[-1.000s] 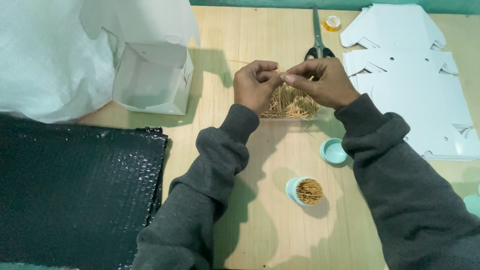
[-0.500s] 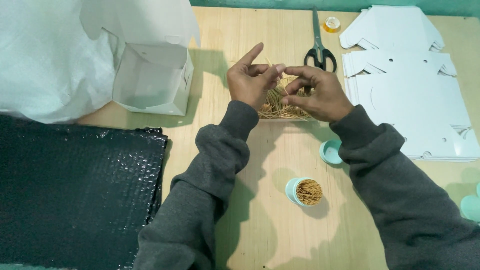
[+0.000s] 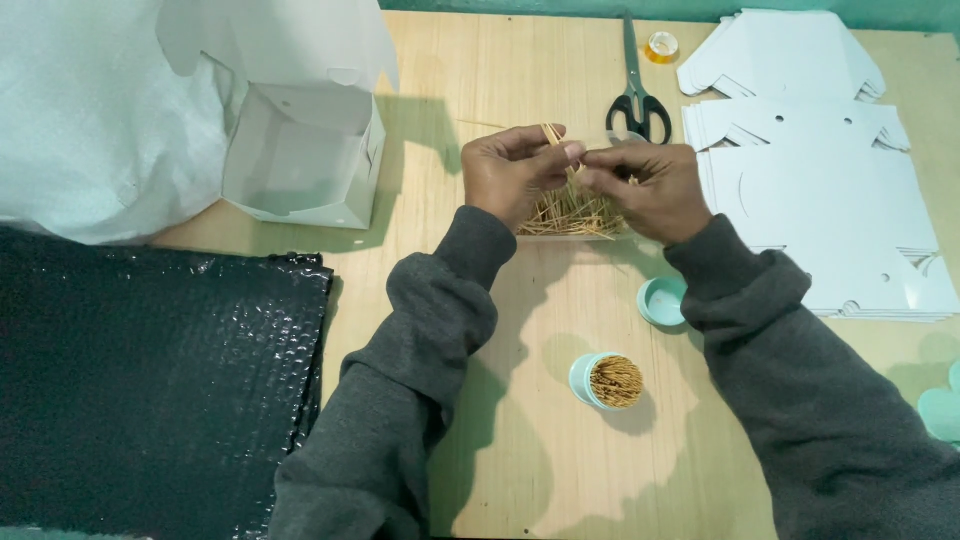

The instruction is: The person repeatedly picks up toothpicks from a clear plastic container, breaks them in half by hand, and places the broken pieces into a small light-blue cup. The process continues throughout the clip with the same repetitive motion.

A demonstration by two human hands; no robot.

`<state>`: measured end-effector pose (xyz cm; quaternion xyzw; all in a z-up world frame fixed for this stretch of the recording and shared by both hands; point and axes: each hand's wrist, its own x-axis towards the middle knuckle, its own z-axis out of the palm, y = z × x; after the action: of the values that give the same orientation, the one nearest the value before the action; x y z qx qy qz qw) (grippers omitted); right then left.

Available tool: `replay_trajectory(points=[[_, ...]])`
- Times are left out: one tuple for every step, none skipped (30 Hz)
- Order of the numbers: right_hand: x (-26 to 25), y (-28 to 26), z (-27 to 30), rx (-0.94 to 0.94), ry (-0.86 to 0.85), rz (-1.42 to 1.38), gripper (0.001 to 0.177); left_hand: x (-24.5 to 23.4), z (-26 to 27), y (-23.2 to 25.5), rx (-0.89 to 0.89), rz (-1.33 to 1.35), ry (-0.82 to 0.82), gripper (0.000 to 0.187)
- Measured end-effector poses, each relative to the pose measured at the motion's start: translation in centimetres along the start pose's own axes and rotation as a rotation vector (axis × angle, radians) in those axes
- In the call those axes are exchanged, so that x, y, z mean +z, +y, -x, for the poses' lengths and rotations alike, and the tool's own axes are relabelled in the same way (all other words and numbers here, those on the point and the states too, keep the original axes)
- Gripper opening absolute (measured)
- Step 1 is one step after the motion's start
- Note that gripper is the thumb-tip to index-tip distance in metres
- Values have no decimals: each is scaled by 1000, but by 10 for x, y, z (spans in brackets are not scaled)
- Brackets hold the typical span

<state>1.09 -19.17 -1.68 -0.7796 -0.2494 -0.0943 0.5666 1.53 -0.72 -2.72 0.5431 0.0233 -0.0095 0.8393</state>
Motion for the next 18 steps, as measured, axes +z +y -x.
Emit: replay_trajectory(points=[[-4, -4, -4, 1, -1, 0, 18, -1, 0, 1, -1, 0, 1, 39], [-8, -8, -7, 43, -20, -1, 10, -2, 0, 1, -14, -19, -12, 36], [-13, -12, -11, 85, -38, 0, 8, -2, -1, 2, -27, -39, -27, 32], [-13, -13, -13, 86, -37, 0, 8, -2, -1, 2, -28, -38, -28, 32], [-14, -14, -15, 103, -31, -4, 8, -1, -1, 1, -16, -50, -40, 32], [-14, -15, -17, 120, -25, -9, 8, 0, -2, 1, -3, -61, -52, 32], [-12, -22, -21, 120, -24, -10, 8, 0, 0, 2, -3, -63, -52, 32], [-9, -29, -24, 153, -81, -3, 8, 0, 2, 3, -8, -92, -81, 37], [-8, -36, -27, 189, -136, 5, 8, 1, 4, 3, -16, -121, -111, 41], [-7, -31, -26, 191, -132, 5, 8, 1, 5, 2, -18, -122, -114, 41], [-5, -26, -26, 227, -128, 3, 5, 0, 5, 1, -19, -136, -116, 43], [-4, -22, -26, 264, -124, 1, 3, -1, 6, 1, -19, -151, -118, 46], [-3, -20, -28, 261, -128, -1, 3, -2, 7, 2, -17, -151, -113, 46], [-2, -19, -29, 301, -144, 8, 5, -3, 7, 4, -30, -161, -113, 48], [-3, -18, -28, 345, -155, 18, 6, -3, 8, 3, -46, -171, -118, 50], [-6, -11, -25, 347, -154, 18, 6, -4, 9, 3, -48, -171, -119, 50], [-10, -5, -23, 288, -132, 107, 6, -6, 8, 4, -22, -184, -111, 54], [-14, 0, -21, 228, -111, 196, 8, -8, 8, 5, 4, -196, -102, 58]])
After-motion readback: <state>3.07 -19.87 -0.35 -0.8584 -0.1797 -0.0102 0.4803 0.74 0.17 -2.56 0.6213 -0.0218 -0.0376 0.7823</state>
